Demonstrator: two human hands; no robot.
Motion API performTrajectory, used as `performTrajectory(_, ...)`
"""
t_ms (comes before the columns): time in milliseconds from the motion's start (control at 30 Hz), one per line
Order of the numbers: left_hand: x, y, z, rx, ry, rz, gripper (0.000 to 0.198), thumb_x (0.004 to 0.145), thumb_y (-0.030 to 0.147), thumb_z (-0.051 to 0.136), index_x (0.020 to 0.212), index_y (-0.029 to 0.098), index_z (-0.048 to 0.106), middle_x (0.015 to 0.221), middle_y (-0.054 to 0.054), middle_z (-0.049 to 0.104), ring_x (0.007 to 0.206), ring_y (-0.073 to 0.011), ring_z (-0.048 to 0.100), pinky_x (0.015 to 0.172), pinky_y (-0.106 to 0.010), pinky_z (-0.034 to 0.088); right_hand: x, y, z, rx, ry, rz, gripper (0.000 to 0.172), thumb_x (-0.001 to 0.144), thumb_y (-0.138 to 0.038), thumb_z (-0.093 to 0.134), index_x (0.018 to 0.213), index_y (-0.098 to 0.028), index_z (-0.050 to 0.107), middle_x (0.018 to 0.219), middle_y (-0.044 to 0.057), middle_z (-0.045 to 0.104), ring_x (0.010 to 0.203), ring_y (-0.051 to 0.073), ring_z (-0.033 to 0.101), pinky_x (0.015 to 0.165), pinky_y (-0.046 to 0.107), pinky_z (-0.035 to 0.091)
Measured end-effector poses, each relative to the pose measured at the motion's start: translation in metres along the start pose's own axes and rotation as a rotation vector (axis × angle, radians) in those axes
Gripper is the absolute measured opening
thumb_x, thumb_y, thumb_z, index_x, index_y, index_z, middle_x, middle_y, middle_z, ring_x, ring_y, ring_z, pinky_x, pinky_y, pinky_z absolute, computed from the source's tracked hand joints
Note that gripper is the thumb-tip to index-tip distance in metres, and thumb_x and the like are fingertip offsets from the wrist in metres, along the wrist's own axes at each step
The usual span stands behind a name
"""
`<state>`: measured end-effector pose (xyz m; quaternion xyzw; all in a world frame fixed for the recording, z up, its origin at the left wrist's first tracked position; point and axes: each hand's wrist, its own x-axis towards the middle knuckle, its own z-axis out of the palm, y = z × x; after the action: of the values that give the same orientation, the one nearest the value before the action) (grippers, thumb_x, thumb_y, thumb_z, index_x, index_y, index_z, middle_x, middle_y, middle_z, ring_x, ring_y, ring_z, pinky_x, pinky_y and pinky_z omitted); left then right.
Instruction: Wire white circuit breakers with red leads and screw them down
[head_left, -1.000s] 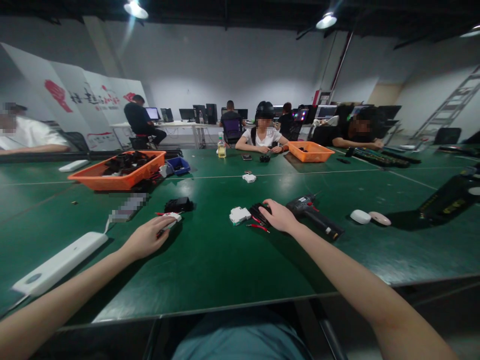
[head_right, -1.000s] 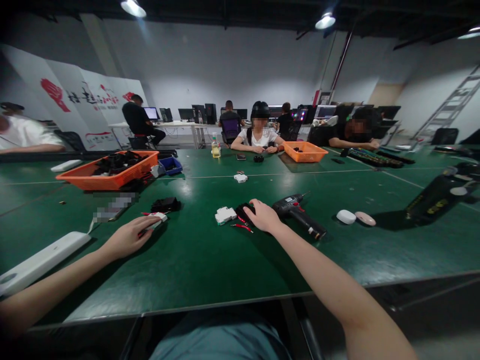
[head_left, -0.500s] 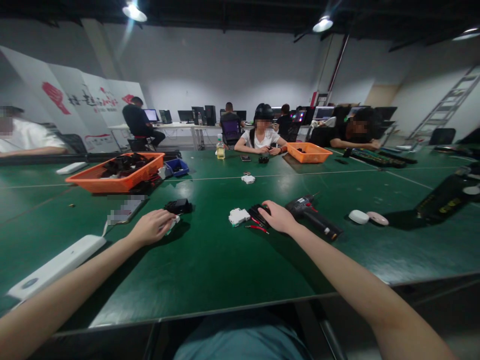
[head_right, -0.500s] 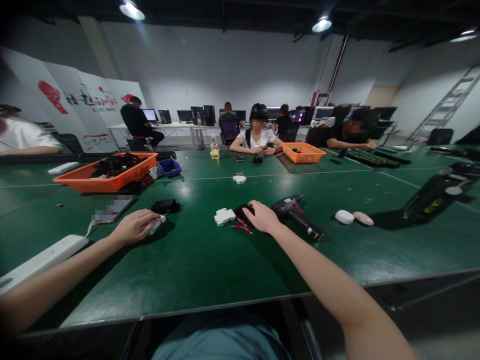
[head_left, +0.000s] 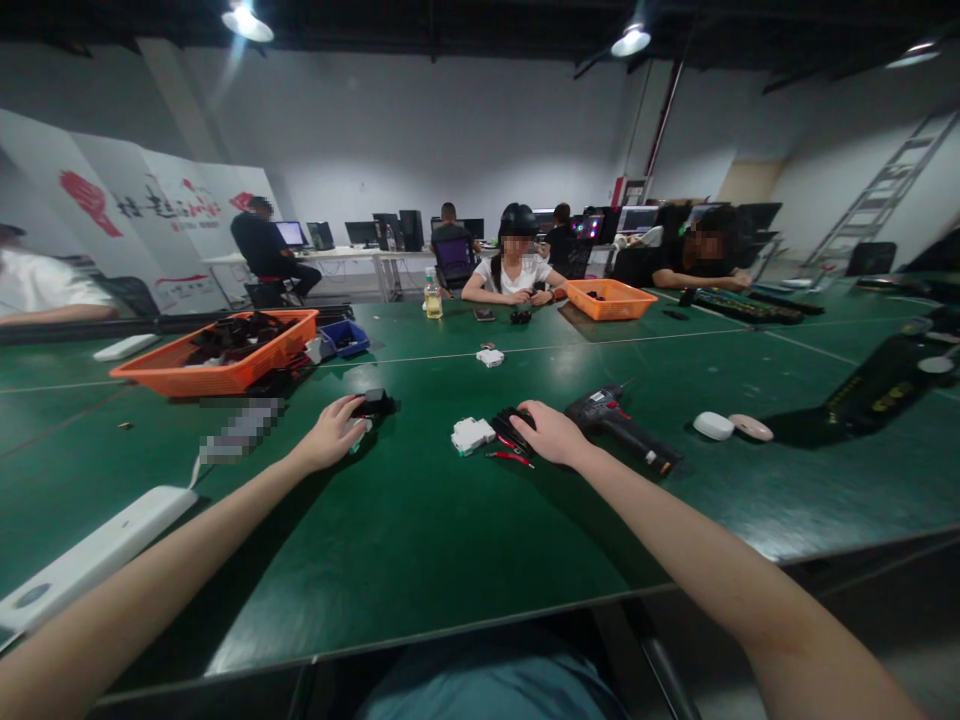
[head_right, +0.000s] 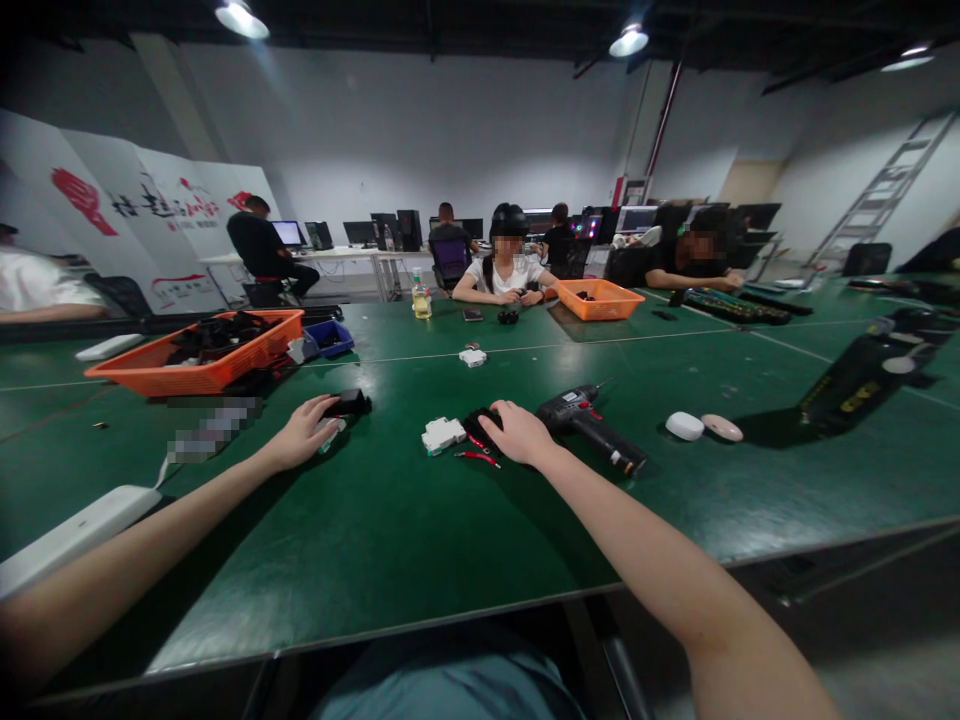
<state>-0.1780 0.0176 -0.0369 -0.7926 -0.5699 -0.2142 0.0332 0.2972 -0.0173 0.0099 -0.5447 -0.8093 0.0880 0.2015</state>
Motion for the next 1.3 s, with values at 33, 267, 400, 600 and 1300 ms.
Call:
performTrajectory(33,0.010,0.003,0.007,-0.007,0.011,0.003,0.065,0.093,0.055,0.039,0.147,0.017,0.041,0.150,-0.016,0.042,0.139,-0.0320,0.039,0.113,-0.053,0.037,0.000,0.000,0.000,-0.001,0.001,0.001,0.048,0.102,-0.054,0.036,0.123,-0.017,0.058,0.122,0.012,0.065,0.110,0.023,0.062,0.092,0.033,0.046)
performTrajectory(267,0.086,0.043,0.049,-0.035,0.092,-0.030,0.059,0.091,0.049,0.043,0.142,0.019,0.046,0.144,-0.016,0.047,0.135,-0.0341,0.042,0.114,-0.056,0.034,0.001,-0.001,0.005,-0.015,0.035,-0.006,0.048,0.103,-0.053,0.033,0.123,-0.017,0.058,0.120,0.012,0.065,0.112,0.024,0.061,0.091,0.034,0.045)
performTrajectory(400,0.130,0.060,0.072,-0.051,0.087,-0.082,0.060,0.090,0.046,0.045,0.141,0.015,0.047,0.146,-0.019,0.044,0.137,-0.0350,0.040,0.115,-0.053,0.033,0.002,0.001,0.005,0.005,0.026,-0.004,0.051,0.103,-0.055,0.030,0.124,-0.018,0.058,0.119,0.012,0.065,0.108,0.025,0.062,0.087,0.035,0.047)
performTrajectory(600,0.188,0.075,0.103,-0.067,0.071,-0.085,0.060,0.089,0.045,0.045,0.141,0.015,0.047,0.146,-0.019,0.044,0.138,-0.0355,0.038,0.115,-0.054,0.033,0.005,0.003,0.003,0.027,0.000,0.010,0.054,0.102,-0.056,0.027,0.125,-0.018,0.058,0.118,0.012,0.064,0.105,0.025,0.062,0.083,0.035,0.048)
performTrajectory(1300,0.109,0.157,0.063,-0.066,0.190,-0.052,0.046,0.101,0.041,0.025,0.132,0.020,0.053,0.133,-0.012,0.056,0.127,-0.0289,0.046,0.108,-0.049,0.033,-0.003,-0.001,0.004,-0.064,-0.004,-0.065,0.058,0.094,-0.062,0.045,0.131,-0.017,0.050,0.122,0.016,0.061,0.110,0.029,0.060,0.090,0.039,0.048)
